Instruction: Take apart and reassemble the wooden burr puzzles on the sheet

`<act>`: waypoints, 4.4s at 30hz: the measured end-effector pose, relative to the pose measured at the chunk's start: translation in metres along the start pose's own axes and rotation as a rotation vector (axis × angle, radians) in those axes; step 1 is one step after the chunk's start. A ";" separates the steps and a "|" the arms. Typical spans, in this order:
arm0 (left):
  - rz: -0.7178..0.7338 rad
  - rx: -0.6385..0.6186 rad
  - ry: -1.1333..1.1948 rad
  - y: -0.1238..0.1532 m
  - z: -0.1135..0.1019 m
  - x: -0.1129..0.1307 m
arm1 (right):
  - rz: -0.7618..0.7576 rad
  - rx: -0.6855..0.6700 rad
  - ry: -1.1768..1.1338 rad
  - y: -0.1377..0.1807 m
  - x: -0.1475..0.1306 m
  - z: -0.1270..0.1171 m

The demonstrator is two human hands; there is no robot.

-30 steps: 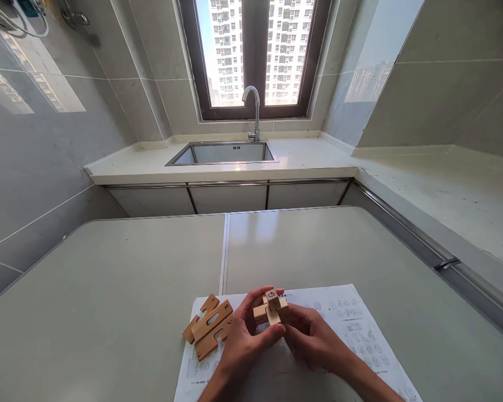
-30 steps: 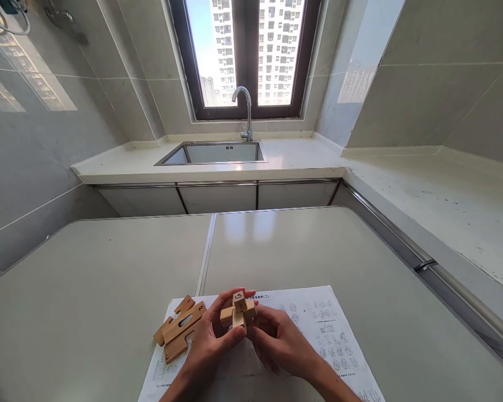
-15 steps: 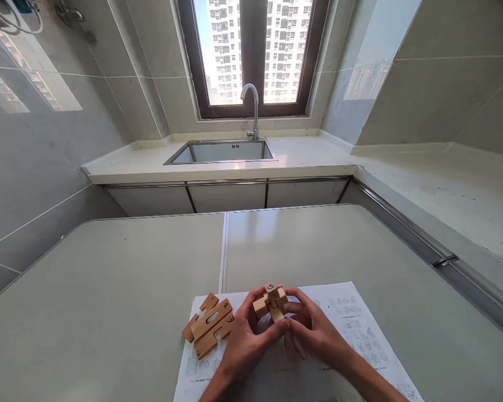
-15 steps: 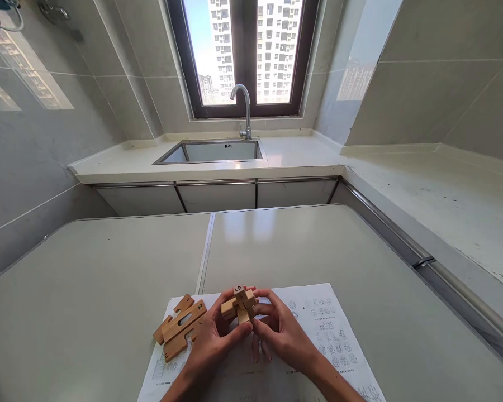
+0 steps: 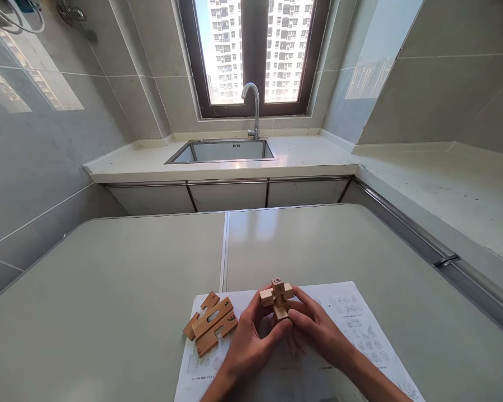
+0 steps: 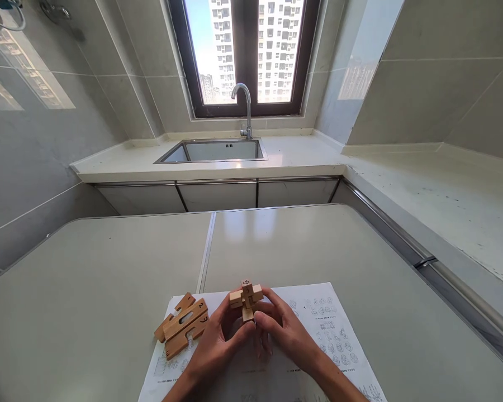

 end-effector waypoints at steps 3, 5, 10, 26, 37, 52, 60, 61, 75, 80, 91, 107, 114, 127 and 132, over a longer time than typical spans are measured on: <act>0.000 -0.008 -0.012 0.000 0.000 0.003 | 0.005 0.006 0.058 0.000 -0.001 0.001; -0.001 -0.016 -0.017 0.000 0.000 0.005 | 0.002 0.000 0.073 -0.001 -0.002 0.002; 0.007 -0.028 -0.038 -0.001 0.001 0.009 | -0.007 -0.016 0.064 -0.002 0.001 0.002; -0.060 0.059 -0.002 -0.001 -0.006 0.005 | 0.030 -0.087 0.149 -0.002 0.010 0.011; -0.068 0.084 0.004 0.000 -0.006 0.009 | 0.039 -0.064 0.211 -0.002 0.005 0.008; 0.034 0.031 -0.095 0.001 -0.003 0.013 | 0.065 -0.085 0.225 0.002 0.010 0.011; 0.020 0.016 -0.065 0.002 0.002 0.015 | 0.075 -0.187 0.162 0.005 0.016 0.014; 0.011 -0.001 -0.037 0.003 0.004 0.014 | 0.086 -0.229 0.112 0.006 0.019 0.016; 0.044 0.122 -0.316 0.030 0.005 0.042 | 0.100 -0.354 -0.386 0.009 0.017 0.022; 0.094 0.190 -0.543 0.052 0.002 0.059 | 0.156 -0.335 -0.377 0.008 0.025 0.023; 0.143 0.201 -0.817 0.060 -0.005 0.053 | 0.134 -0.346 -0.202 0.008 0.023 0.022; -0.126 0.163 -1.032 0.083 -0.051 0.035 | 0.094 -0.372 0.088 0.017 0.017 0.034; -0.024 0.127 -1.401 0.092 -0.052 0.035 | 0.061 -0.212 0.386 0.010 0.014 0.020; -0.126 0.095 -1.566 0.092 -0.064 0.031 | 0.154 -0.250 0.654 0.012 -0.006 -0.002; -0.132 0.133 -1.604 0.090 -0.059 0.029 | 0.371 -0.413 0.499 0.022 0.012 -0.008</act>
Point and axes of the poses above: each hand's wrist, its own y-axis away from the middle knuckle, its own z-axis out of the palm, x = y × z, the point moved 10 cm from there along -y, towards the middle knuckle, and after that the axes turned 4 degrees about z, right-handed, at the moved point
